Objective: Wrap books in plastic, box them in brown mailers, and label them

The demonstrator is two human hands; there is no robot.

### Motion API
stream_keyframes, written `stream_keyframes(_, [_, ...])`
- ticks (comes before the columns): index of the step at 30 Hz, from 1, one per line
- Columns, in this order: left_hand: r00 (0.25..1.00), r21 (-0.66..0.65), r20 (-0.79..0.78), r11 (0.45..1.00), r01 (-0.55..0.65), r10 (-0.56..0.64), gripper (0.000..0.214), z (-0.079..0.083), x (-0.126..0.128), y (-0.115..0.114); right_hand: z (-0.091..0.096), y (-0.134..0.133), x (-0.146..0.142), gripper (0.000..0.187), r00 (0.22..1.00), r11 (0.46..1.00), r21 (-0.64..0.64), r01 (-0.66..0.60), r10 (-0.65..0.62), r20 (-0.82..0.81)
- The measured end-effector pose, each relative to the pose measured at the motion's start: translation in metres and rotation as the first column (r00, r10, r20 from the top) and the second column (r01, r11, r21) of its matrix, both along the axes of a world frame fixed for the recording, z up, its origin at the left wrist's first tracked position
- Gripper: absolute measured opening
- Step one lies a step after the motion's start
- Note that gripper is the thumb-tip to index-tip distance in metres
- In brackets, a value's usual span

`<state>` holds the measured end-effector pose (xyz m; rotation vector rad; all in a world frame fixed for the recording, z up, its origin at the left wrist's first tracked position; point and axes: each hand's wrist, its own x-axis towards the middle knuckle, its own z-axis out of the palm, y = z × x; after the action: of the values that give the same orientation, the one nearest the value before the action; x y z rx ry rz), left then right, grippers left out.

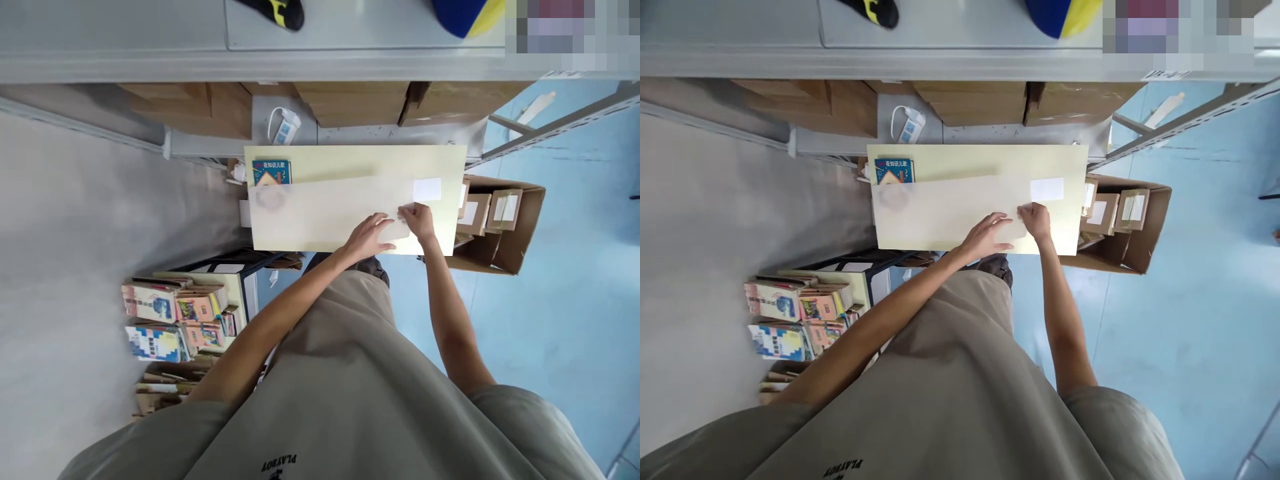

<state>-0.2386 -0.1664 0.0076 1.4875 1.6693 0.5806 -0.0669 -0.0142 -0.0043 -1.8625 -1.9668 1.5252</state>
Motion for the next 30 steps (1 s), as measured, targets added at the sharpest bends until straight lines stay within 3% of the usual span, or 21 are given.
stream_keyframes(2, [0.999,-0.063,-0.042,0.998,-0.024,0.021,0.085,-0.01,-0.03,-0.018,-0.015,-0.002,-0.002,0.021,0.992,0.998,-0.027,0.061,-0.058,0.112])
stream_keyframes(4, [0.976,-0.132,-0.151,0.976,-0.174,0.154,0.086,-0.018,-0.076,-0.045,-0.025,-0.003,-0.006,0.02,0.972,0.997,-0.021,0.078,-0.071,0.226])
stream_keyframes(6, [0.911,-0.197,-0.284,0.912,-0.361,0.299,0.095,-0.026,-0.129,-0.074,-0.032,-0.006,-0.011,0.02,0.939,0.998,-0.005,0.064,-0.058,0.339])
stream_keyframes(8, [0.853,-0.268,-0.382,0.84,-0.472,0.356,0.105,-0.034,-0.178,-0.102,-0.035,-0.011,-0.018,0.018,0.901,0.998,0.001,0.058,-0.053,0.432])
stream_keyframes(11, [0.854,-0.312,-0.403,0.827,-0.467,0.33,0.106,-0.046,-0.225,-0.13,-0.034,-0.023,-0.03,0.018,0.842,0.991,0.112,0.068,-0.117,0.527])
stream_keyframes(14, [0.878,-0.297,-0.364,0.854,-0.426,0.312,0.105,-0.051,-0.24,-0.14,-0.027,-0.039,-0.051,0.034,0.808,0.95,0.309,0.048,-0.219,0.546])
stream_keyframes(16, [0.883,-0.286,-0.346,0.861,-0.42,0.316,0.103,-0.053,-0.242,-0.141,-0.021,-0.055,-0.08,0.028,0.842,0.951,0.308,0.012,-0.175,0.509])
stream_keyframes(19, [0.895,-0.272,-0.314,0.873,-0.404,0.316,0.092,-0.057,-0.248,-0.142,-0.017,-0.089,-0.149,0.028,0.925,0.984,0.128,-0.123,0.066,0.375])
stream_keyframes(23, [0.915,-0.216,-0.233,0.899,-0.38,0.33,0.067,-0.066,-0.272,-0.15,-0.026,-0.143,-0.264,0.032,0.902,0.926,-0.093,-0.366,0.377,0.208])
stream_keyframes(26, [0.935,-0.163,-0.127,0.923,-0.348,0.33,0.05,-0.074,-0.299,-0.154,-0.035,-0.17,-0.331,0.037,0.855,0.894,-0.184,-0.408,0.445,0.266])
stream_keyframes(28, [0.937,-0.136,-0.072,0.927,-0.349,0.342,0.047,-0.079,-0.319,-0.151,-0.037,-0.177,-0.357,0.038,0.829,0.89,-0.236,-0.39,0.451,0.331])
stream_keyframes(30, [0.906,-0.106,-0.08,0.9,-0.423,0.416,0.047,-0.084,-0.338,-0.142,-0.037,-0.179,-0.37,0.037,0.811,0.893,-0.263,-0.366,0.444,0.38])
